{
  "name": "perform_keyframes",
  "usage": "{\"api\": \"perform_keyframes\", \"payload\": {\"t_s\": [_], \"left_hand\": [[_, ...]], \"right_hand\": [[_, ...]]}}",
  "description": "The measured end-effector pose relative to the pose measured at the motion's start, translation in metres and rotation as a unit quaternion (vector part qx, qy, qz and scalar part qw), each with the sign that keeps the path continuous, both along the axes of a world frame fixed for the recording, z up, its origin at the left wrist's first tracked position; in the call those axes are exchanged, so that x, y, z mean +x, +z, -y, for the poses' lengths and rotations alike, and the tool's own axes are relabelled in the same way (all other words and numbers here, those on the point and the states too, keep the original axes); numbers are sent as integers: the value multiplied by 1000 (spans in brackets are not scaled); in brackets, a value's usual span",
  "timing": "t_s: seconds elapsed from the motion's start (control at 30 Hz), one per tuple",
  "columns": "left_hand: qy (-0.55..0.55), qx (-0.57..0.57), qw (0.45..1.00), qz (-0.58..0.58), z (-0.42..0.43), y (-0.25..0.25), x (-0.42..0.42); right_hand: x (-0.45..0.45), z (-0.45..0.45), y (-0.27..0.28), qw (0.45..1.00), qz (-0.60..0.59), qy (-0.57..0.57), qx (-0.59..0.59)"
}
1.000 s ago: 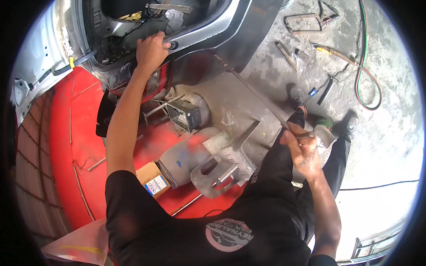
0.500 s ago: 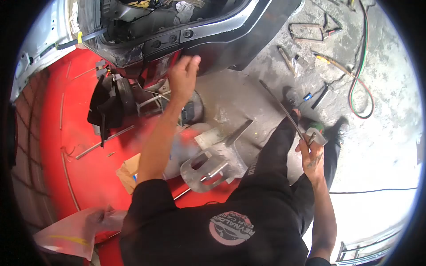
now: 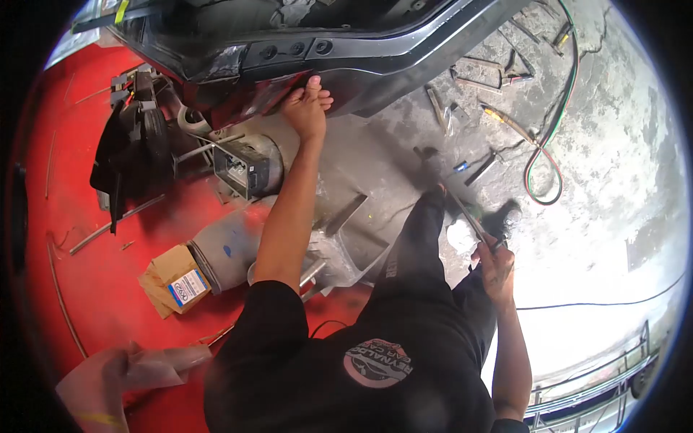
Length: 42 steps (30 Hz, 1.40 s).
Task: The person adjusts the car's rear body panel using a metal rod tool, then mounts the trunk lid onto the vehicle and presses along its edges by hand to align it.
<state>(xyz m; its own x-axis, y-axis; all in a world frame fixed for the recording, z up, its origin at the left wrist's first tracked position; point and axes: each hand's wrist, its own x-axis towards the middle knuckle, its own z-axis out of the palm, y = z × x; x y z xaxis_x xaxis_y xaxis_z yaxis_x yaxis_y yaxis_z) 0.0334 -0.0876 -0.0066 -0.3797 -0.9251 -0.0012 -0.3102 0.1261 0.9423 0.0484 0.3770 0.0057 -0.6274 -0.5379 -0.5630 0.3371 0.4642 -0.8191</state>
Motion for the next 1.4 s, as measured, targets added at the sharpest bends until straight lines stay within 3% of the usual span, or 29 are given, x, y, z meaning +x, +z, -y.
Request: {"api": "perform_keyframes", "payload": {"t_s": [0.07, 0.13, 0.27, 0.3, 0.37, 0.47, 0.5, 0.53, 0.6, 0.67, 0.77, 0.87, 0.97, 1.07, 1.17, 1.27, 1.37, 1.4], "left_hand": [[-6, 14, 1000, -5, -1, 1, -5], [-14, 27, 1000, -1, -2, 3, -6], [-57, 27, 997, 51, -4, 13, -1], [-101, -110, 986, 76, -6, 14, 0], [-175, -378, 902, 117, -14, 17, 0], [-254, -424, 840, 224, -24, 55, 0], [-273, -435, 801, 308, -16, 60, -1], [-319, -331, 777, 430, -8, 71, -3], [-346, -447, 702, 433, 3, 66, -6], [-394, -467, 645, 459, 7, 59, -11], [-421, -485, 607, 469, 14, 66, -8], [-442, -489, 580, 480, 16, 81, -9], [-444, -493, 563, 493, 17, 83, -8], [-443, -478, 580, 490, 23, 74, -9], [-427, -441, 592, 523, 14, 78, -14], [-407, -398, 600, 563, 15, 61, -16], [-381, -356, 593, 613, -6, 70, -23], [-367, -347, 601, 619, -13, 74, -25]], "right_hand": [[11, -3, -14, 998, -66, 22, -10], [-1, 21, 20, 1000, 12, 6, 5], [-11, 41, 37, 999, -18, 27, 10], [-14, 47, 39, 999, -32, 28, -2], [-14, 53, 43, 999, -44, 3, -15], [-18, 58, 53, 995, -88, 6, 41], [-17, 58, 57, 992, -120, 1, 35], [-9, 49, 48, 984, -172, 33, 35], [-4, 25, 19, 950, -299, 76, 45], [-4, 27, 40, 951, -301, 43, 53], [13, 6, 26, 955, -274, -27, 114], [36, -30, -8, 938, -291, -53, 180], [47, -58, -6, 924, -292, -173, 178], [56, -107, -19, 925, -191, -199, 262], [75, -174, -62, 894, -181, -221, 345], [105, -243, -106, 837, -265, -234, 417], [129, -325, -167, 861, -122, -286, 403], [128, -336, -158, 863, -86, -284, 409]]}}
